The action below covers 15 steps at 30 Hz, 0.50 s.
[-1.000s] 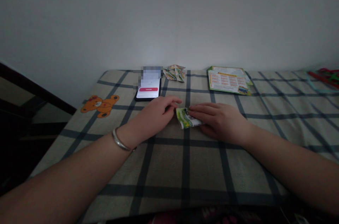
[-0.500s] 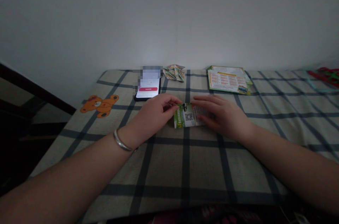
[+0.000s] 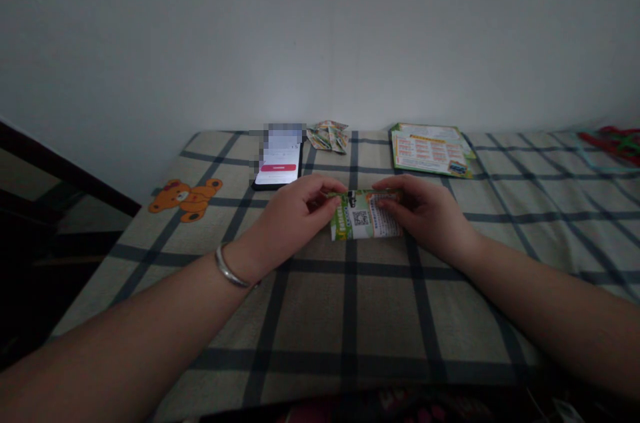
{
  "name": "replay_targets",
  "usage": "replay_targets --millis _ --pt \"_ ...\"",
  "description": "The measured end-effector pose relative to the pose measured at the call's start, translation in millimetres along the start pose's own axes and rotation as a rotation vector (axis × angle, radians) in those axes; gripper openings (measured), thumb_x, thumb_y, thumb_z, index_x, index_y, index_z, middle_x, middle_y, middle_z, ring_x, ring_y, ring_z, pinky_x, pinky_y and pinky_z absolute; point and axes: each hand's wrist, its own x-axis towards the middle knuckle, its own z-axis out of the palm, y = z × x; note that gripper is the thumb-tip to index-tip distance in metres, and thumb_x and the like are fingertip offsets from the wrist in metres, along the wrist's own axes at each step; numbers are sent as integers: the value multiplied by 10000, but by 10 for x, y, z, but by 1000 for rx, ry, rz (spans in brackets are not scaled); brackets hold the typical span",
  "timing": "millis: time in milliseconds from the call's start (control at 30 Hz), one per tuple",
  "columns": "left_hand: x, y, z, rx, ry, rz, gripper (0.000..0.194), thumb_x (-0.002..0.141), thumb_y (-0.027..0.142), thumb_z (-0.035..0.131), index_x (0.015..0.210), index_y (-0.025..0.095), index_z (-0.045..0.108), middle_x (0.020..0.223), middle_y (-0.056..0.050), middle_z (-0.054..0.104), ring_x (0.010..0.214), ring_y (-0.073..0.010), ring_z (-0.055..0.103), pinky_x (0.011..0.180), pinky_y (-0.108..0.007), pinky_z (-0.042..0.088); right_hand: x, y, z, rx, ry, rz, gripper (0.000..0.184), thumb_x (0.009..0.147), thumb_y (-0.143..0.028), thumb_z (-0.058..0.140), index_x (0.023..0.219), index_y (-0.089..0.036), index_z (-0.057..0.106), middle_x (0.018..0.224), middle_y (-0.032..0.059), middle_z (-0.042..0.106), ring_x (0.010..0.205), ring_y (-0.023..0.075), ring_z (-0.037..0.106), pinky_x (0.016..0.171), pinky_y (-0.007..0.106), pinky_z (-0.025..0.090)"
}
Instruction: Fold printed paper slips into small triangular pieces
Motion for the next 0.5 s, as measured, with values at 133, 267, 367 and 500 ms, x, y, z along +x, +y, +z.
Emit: replay_targets --millis 133,267,367,500 --pt "-12 -11 35 -134 -32 -58 204 851 233 601 1051 193 600 896 2 693 787 -139 683 708 -272 545 -1 -14 14 6 63 -24 187 888 -271 610 1055 -232 686 772 4 676 612 117 569 530 240 438" --pt "-7 -16 49 -135 -27 -75 204 839 229 617 1039 198 593 880 3 699 786 -151 691 704 -286 545 1 -14 27 15 82 -25 193 887 -260 608 1061 -225 686 778 9 682 617 118 576 532 245 442" --pt "1 -17 48 -123 -9 -79 168 848 227 611 1014 202 601 862 7 702 768 -151 688 686 -284 541 6 -19 31 -5 87 -22 196 880 -262 615 1053 -211 689 732 5 662 577 111 543 503 243 418" --pt "2 -23 51 -141 9 -70 143 872 237 595 1012 209 609 880 6 712 782 -147 684 694 -283 535 16 -19 31 12 91 -20 192 869 -281 633 1037 -205 685 712 0 653 559 105 532 479 235 405"
